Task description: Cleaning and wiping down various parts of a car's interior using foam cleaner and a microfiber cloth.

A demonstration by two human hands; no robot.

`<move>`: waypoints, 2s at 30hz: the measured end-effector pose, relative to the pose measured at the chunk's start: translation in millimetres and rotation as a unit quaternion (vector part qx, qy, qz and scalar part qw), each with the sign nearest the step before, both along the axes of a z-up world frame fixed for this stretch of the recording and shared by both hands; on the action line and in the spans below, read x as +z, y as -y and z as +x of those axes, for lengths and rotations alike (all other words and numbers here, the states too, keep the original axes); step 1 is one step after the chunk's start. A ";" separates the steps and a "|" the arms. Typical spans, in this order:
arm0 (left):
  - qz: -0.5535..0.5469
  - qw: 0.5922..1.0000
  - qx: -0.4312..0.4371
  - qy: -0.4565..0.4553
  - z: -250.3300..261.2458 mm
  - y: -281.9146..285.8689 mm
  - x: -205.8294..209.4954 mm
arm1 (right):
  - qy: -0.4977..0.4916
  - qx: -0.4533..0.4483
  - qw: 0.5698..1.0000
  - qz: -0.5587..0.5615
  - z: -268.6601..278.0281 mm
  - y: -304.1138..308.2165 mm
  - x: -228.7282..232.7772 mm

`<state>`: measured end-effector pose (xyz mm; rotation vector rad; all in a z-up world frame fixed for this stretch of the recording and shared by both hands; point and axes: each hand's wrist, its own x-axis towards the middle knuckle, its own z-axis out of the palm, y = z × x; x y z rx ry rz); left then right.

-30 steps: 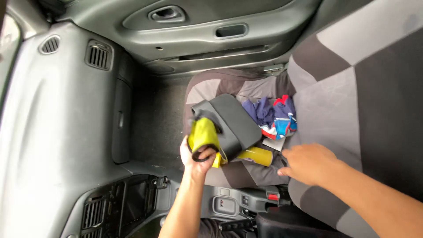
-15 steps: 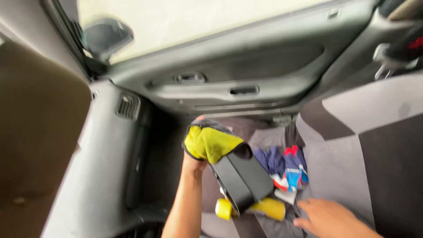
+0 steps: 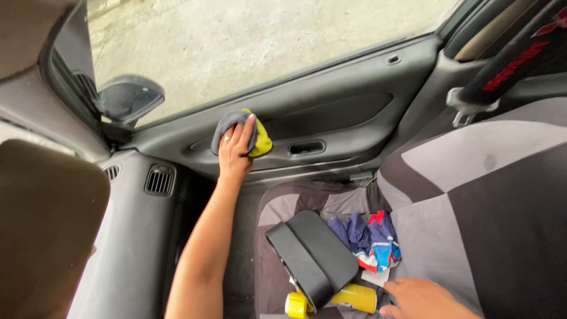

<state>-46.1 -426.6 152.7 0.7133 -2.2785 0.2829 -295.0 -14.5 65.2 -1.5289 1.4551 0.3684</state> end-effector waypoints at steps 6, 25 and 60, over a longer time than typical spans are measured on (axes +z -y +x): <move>-0.082 0.943 -0.086 0.310 -107.2 29.6 29.9 | 0.053 -0.040 0.996 -0.054 4.4 -8.2 -3.1; -0.125 0.945 -0.048 0.297 -15.1 46.2 8.3 | 0.039 -0.043 0.997 -0.052 7.1 -1.9 -2.0; -0.043 0.978 -0.067 0.192 -180.2 -5.9 -3.0 | 0.018 -0.060 0.996 -0.067 9.6 1.0 14.5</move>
